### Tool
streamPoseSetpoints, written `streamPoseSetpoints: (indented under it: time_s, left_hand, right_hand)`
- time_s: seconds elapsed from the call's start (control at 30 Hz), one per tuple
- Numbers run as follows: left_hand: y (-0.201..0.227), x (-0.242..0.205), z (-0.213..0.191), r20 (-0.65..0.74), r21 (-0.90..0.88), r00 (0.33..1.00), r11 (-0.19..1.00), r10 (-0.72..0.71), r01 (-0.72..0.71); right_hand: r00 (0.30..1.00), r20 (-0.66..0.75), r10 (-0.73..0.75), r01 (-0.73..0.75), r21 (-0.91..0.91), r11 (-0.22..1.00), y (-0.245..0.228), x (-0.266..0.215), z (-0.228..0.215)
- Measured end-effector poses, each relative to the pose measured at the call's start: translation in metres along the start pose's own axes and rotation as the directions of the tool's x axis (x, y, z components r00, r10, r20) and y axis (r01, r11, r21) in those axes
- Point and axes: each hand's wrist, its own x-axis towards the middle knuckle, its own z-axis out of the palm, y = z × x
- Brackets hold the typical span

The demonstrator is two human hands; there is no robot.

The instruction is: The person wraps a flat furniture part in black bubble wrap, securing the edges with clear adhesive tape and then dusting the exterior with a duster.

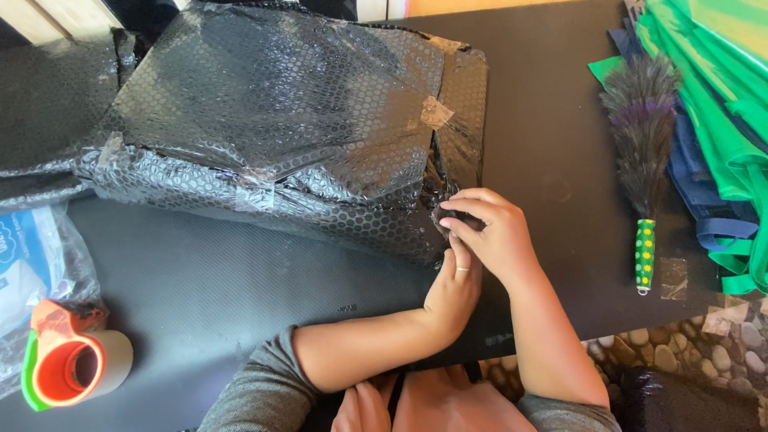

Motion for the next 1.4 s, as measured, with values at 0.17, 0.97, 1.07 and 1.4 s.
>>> streamPoseSetpoints:
  time_s: [0.17,0.97,1.07,1.4]
  left_hand:
    - [-0.049,-0.028,-0.052,0.075,-0.425,0.947,0.869,0.312,-0.253]
    - [-0.479,-0.169,0.068,-0.237,-0.731,0.458,0.467,-0.857,0.498]
    - [-0.483,-0.181,0.067,-0.107,-0.832,0.420,0.312,-0.901,0.458]
    - [-0.459,-0.213,0.051,0.216,-0.785,0.186,-0.057,-0.958,0.617]
  right_hand:
    - [0.987,0.144,0.067,-0.062,-0.042,0.997,-0.005,0.005,-0.008]
    - [0.969,0.247,0.004,0.094,-0.384,0.919,0.003,-0.050,0.043]
    - [0.961,0.273,0.035,0.062,-0.339,0.939,0.002,-0.044,0.037]
    - [0.977,-0.004,0.212,-0.207,-0.231,0.951,0.026,-0.038,0.017]
